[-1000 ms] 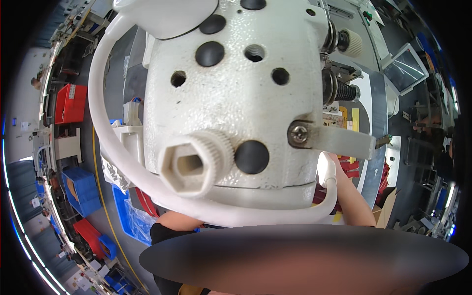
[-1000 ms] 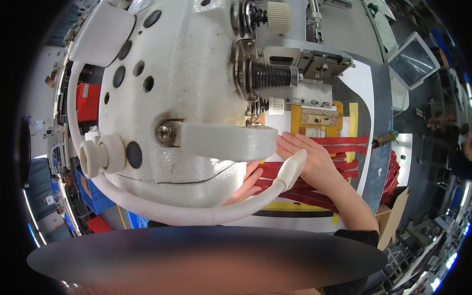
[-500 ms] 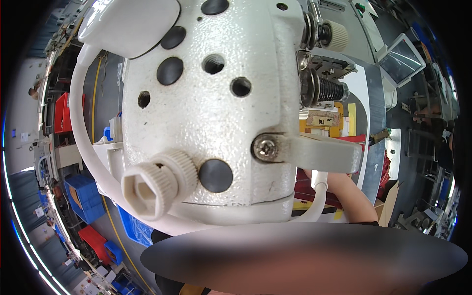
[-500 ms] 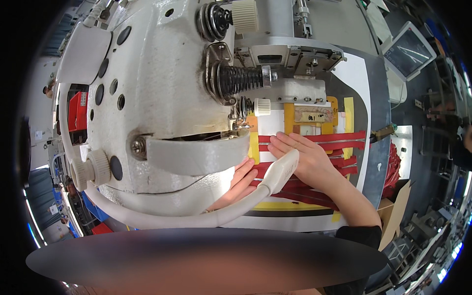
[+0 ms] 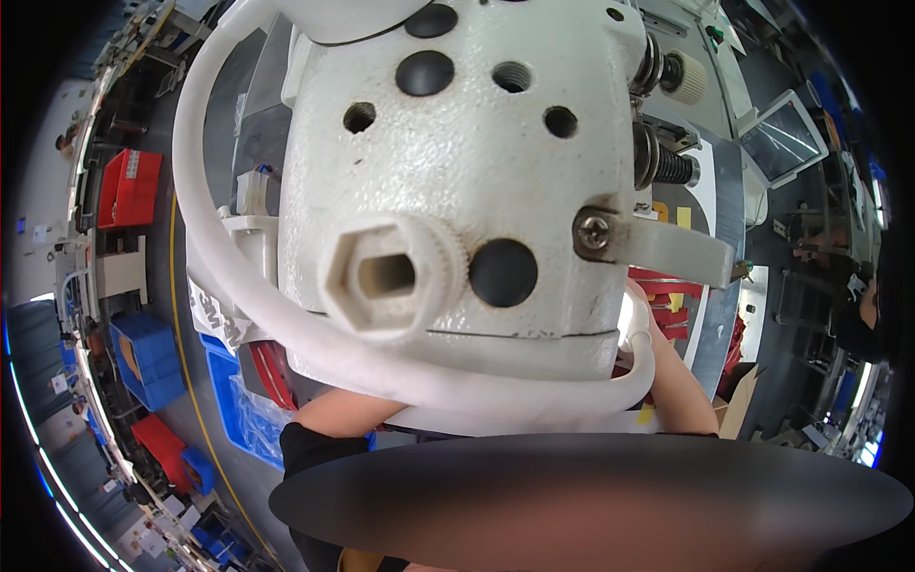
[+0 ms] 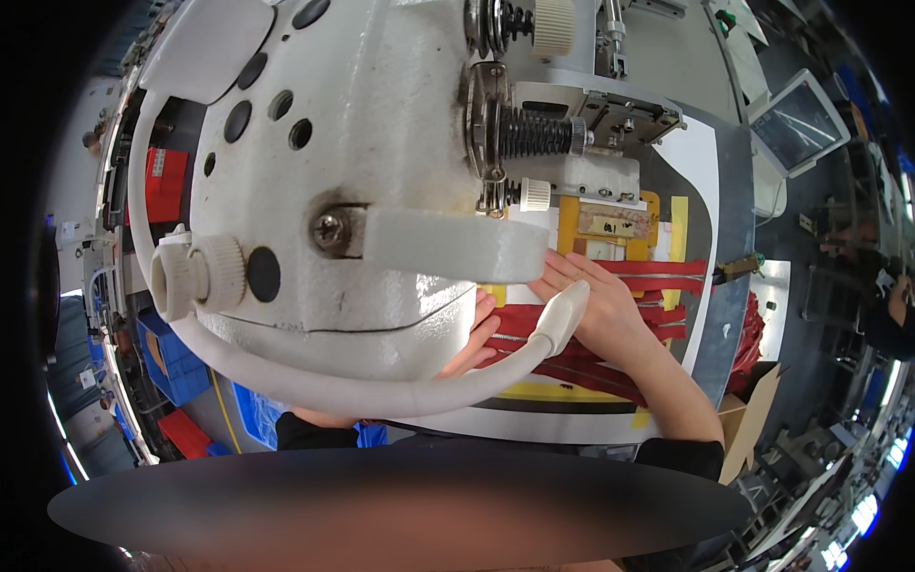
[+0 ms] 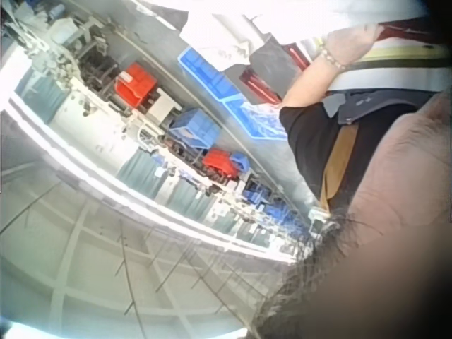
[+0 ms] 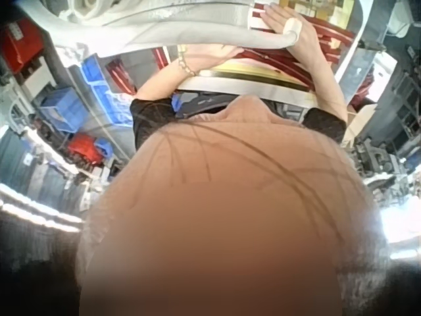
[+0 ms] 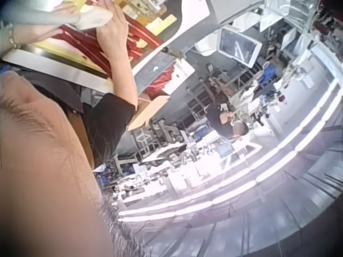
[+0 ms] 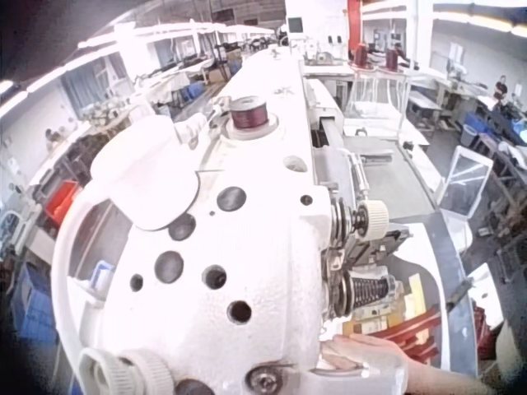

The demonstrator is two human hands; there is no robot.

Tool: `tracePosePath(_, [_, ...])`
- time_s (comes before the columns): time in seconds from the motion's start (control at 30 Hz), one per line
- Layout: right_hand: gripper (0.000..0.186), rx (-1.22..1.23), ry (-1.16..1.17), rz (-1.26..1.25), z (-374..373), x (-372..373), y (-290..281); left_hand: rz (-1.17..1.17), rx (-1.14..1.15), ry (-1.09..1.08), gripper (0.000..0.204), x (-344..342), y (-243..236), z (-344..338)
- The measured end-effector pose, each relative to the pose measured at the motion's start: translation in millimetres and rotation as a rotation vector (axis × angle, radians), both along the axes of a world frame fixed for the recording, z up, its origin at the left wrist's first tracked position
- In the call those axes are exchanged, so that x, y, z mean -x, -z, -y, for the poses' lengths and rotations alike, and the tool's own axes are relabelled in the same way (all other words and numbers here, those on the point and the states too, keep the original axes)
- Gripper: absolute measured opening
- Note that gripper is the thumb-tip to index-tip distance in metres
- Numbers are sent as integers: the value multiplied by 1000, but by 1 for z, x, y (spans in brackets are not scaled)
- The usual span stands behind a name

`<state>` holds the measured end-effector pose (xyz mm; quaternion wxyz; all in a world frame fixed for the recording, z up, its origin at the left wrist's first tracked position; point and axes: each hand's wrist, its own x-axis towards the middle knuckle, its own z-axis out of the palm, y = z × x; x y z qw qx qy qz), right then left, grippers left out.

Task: Sewing red zippers onto fabric or leather strips using an industrial sewing machine.

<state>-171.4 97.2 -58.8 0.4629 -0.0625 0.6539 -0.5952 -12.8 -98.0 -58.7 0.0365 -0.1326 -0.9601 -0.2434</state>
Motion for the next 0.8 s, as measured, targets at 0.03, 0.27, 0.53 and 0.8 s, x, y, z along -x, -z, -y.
tracePosePath(0.03, [33, 2, -6, 1, 2, -1, 1, 226, -395, -64, 41, -6, 9, -1])
tracePosePath(0.27, [31, -17, -263, -796, 13, -2, -24, 295, -584, -83, 43, -8, 36, -1])
tracePosePath(0.53, [29, -35, -537, -1612, 29, -4, -43, -212, 130, 55, 32, 4, 7, 4])
tracePosePath(0.8, [23, 50, -492, -1547, 43, -10, -14, -278, 53, 59, 31, 18, -5, 10])
